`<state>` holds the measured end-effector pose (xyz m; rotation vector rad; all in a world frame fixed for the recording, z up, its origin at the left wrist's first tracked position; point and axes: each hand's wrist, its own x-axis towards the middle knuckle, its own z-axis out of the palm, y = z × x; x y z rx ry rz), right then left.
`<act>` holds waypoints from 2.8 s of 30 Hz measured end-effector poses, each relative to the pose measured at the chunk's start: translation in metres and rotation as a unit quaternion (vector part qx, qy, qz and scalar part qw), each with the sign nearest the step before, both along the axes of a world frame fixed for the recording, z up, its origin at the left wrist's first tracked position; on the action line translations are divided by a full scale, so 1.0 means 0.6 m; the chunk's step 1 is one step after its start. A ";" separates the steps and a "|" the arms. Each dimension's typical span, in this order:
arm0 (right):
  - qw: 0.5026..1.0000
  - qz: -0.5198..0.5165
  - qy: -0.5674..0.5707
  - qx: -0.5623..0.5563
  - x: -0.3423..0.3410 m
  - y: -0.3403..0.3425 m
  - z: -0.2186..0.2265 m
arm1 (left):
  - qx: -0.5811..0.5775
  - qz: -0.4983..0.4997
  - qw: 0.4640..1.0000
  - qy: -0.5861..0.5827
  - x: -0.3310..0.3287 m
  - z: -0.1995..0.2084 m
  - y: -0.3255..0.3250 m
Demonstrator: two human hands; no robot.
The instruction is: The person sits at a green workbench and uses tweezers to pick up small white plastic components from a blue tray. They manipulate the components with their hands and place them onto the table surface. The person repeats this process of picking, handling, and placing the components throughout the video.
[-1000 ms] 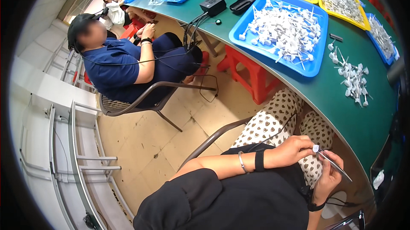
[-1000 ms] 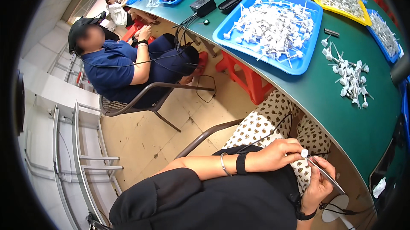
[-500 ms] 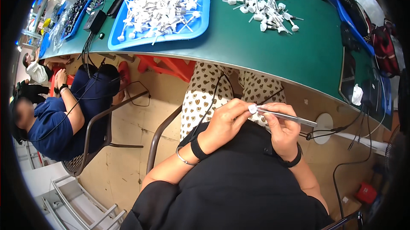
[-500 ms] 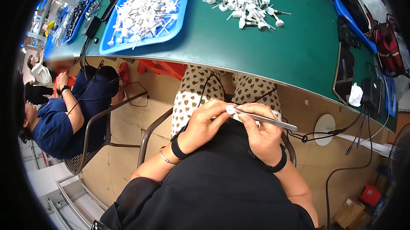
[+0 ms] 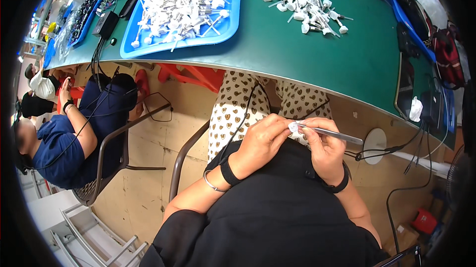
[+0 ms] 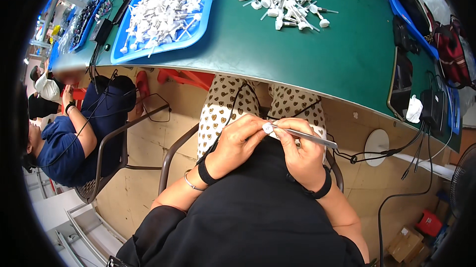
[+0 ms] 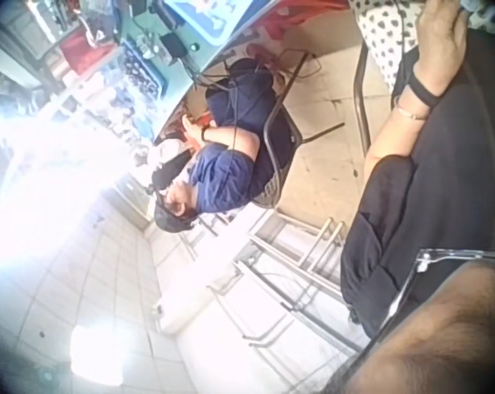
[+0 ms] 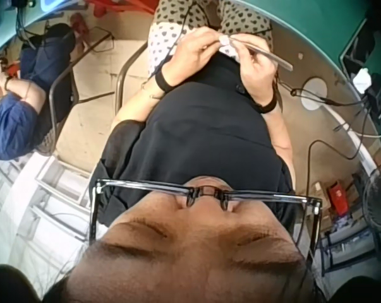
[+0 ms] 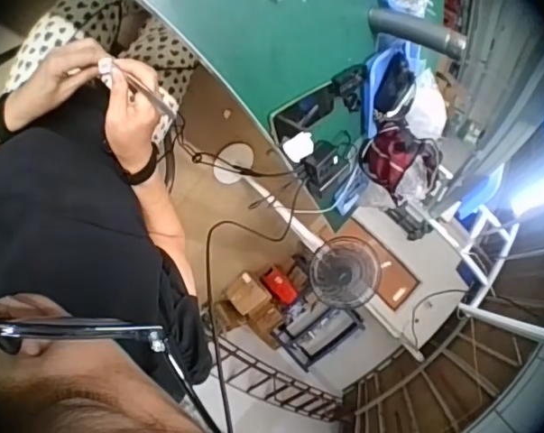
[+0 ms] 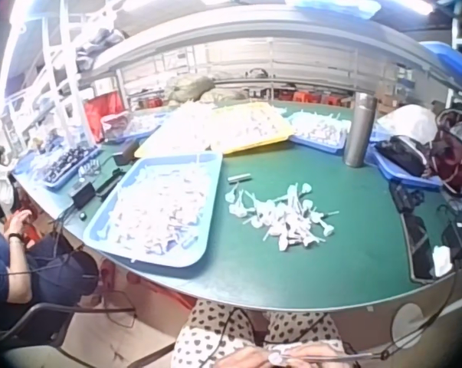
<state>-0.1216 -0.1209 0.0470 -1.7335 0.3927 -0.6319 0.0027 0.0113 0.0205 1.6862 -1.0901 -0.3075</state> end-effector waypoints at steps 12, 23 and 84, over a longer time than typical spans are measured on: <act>0.999 0.001 0.017 -0.027 -0.001 -0.003 0.003 | 0.000 -0.006 1.000 0.015 -0.004 0.000 0.000; 0.989 0.026 0.043 -0.142 0.002 -0.013 0.016 | -0.008 -0.025 0.998 0.051 -0.005 -0.013 0.001; 0.981 0.029 -0.025 0.188 -0.004 -0.003 0.007 | -0.029 -0.024 0.993 0.114 -0.006 -0.017 0.002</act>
